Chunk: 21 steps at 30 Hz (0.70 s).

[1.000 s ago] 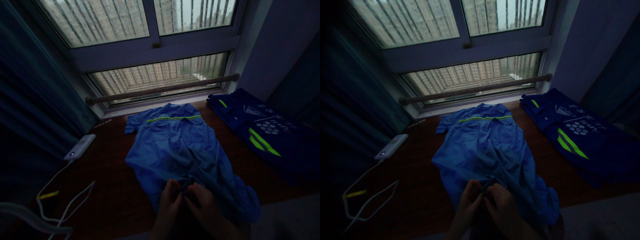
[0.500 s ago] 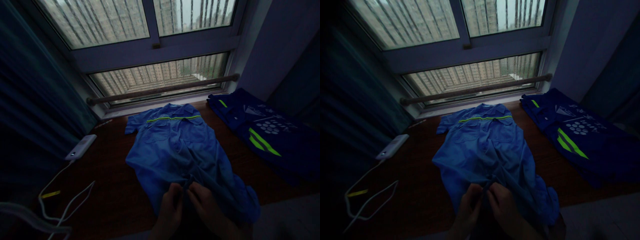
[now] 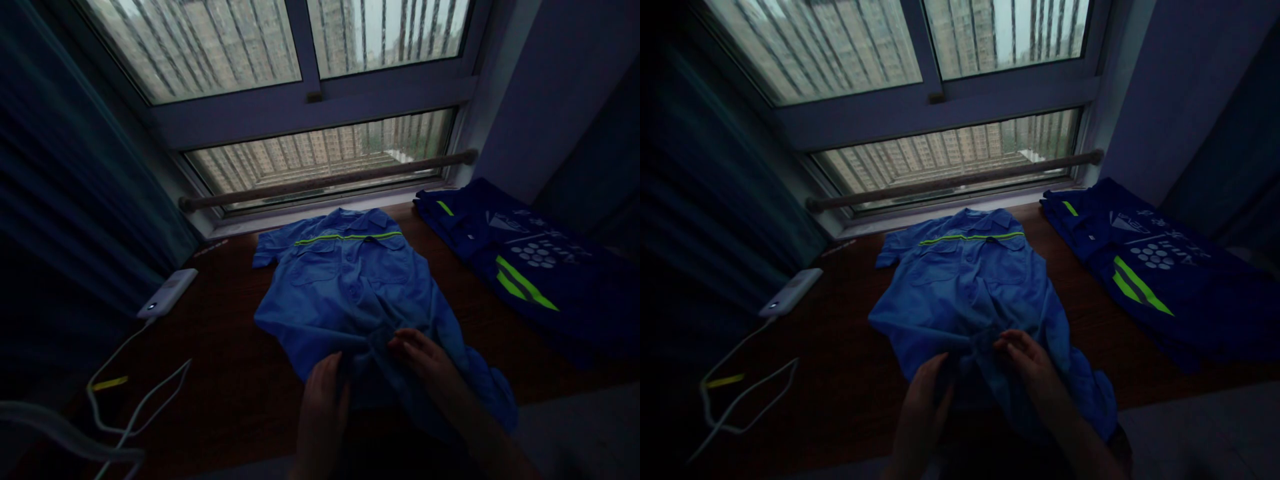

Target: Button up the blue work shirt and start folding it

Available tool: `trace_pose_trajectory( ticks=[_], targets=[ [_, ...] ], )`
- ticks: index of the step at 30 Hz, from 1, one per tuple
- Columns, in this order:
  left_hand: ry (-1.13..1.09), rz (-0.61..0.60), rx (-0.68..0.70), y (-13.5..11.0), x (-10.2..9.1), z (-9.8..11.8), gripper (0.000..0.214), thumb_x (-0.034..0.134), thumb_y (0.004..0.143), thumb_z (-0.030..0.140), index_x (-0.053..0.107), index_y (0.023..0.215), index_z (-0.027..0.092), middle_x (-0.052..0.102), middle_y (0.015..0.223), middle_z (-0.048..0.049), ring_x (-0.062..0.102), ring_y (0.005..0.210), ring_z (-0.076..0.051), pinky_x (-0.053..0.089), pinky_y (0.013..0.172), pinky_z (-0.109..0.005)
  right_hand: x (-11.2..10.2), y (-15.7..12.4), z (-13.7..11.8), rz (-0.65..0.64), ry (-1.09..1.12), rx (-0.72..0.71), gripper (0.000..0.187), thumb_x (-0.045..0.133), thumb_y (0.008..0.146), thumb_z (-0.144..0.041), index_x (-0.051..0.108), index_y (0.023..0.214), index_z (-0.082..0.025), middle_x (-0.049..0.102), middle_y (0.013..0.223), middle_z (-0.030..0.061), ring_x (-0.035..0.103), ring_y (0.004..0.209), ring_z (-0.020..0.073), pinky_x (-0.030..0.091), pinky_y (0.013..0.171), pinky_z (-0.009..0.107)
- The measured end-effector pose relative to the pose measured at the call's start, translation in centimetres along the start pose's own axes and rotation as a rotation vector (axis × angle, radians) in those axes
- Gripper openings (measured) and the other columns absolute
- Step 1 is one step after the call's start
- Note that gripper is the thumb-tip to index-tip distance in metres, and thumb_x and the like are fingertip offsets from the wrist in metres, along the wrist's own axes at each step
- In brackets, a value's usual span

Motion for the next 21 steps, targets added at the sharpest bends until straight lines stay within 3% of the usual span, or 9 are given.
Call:
trace_pose_trajectory(
  ticks=[3, 7, 10, 13, 17, 21],
  targets=[
    [0.185, 0.009, -0.034, 0.0, -1.4, -2.6, 0.027, 0.040, 0.080, 0.018, 0.053, 0.103, 0.017, 0.056, 0.107, -0.0097, 0.049, 0.101, -0.022, 0.040, 0.088, -0.042, -1.4, -1.5, -1.7, -0.038, -0.476, -0.129, 0.027, 0.047, 0.080, -0.036, 0.052, 0.103, -0.023, 0.055, 0.109, 0.0046, 0.048, 0.105, 0.0190, 0.035, 0.095, 0.035],
    [0.308, -0.134, -0.047, -0.2, -2.1, -5.1, 0.030, 0.050, 0.075, 0.032, 0.056, 0.102, 0.022, 0.054, 0.114, -0.0074, 0.042, 0.111, -0.029, 0.032, 0.090, -0.054, -3.5, -2.6, -2.3, -0.032, -1.104, -0.330, 0.036, 0.047, 0.079, -0.032, 0.050, 0.115, -0.024, 0.043, 0.125, 0.0027, 0.029, 0.122, 0.0218, 0.024, 0.102, 0.042],
    [0.351, -0.219, -0.047, -0.4, -1.6, -5.7, 0.053, 0.060, 0.063, 0.037, 0.050, 0.114, 0.026, 0.044, 0.127, -0.0075, 0.032, 0.117, -0.036, 0.025, 0.088, -0.062, -5.1, -1.1, -1.9, -0.100, -1.328, -0.388, 0.044, 0.046, 0.079, -0.032, 0.043, 0.123, -0.024, 0.036, 0.131, 0.0021, 0.024, 0.124, 0.0221, 0.028, 0.101, 0.042],
    [0.337, -0.219, -0.061, -0.1, -1.7, -5.5, 0.039, 0.053, 0.067, 0.022, 0.054, 0.106, 0.024, 0.047, 0.124, -0.0060, 0.034, 0.117, -0.032, 0.023, 0.093, -0.058, -7.0, 2.3, -2.8, -0.123, -1.426, -0.461, 0.049, 0.044, 0.080, -0.035, 0.037, 0.127, -0.024, 0.034, 0.132, 0.0025, 0.025, 0.124, 0.0218, 0.028, 0.100, 0.042],
    [0.223, -0.055, -0.111, 0.6, -4.2, -5.5, 0.028, 0.042, 0.068, 0.011, 0.057, 0.090, 0.019, 0.058, 0.106, -0.0058, 0.046, 0.106, -0.024, 0.027, 0.096, -0.048, -10.1, 6.4, -5.8, -0.004, -1.482, -0.512, 0.049, 0.043, 0.080, -0.041, 0.042, 0.124, -0.019, 0.041, 0.127, 0.0067, 0.031, 0.121, 0.0237, 0.027, 0.101, 0.043],
    [-0.016, 0.289, -0.291, -0.3, -8.6, -7.0, 0.030, 0.038, 0.067, 0.013, 0.054, 0.092, 0.019, 0.055, 0.108, -0.0053, 0.049, 0.103, -0.021, 0.034, 0.093, -0.038, -11.3, 5.5, -8.0, 0.122, -1.452, -0.483, 0.052, 0.044, 0.079, -0.044, 0.043, 0.122, -0.014, 0.044, 0.123, 0.0109, 0.036, 0.117, 0.0254, 0.029, 0.099, 0.043]
  ],
)
Point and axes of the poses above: each hand's wrist, its own y-axis towards the middle knuckle, its own x-axis out of the palm, z = x × y, the point moved 6 cm from there along y, towards the middle knuckle
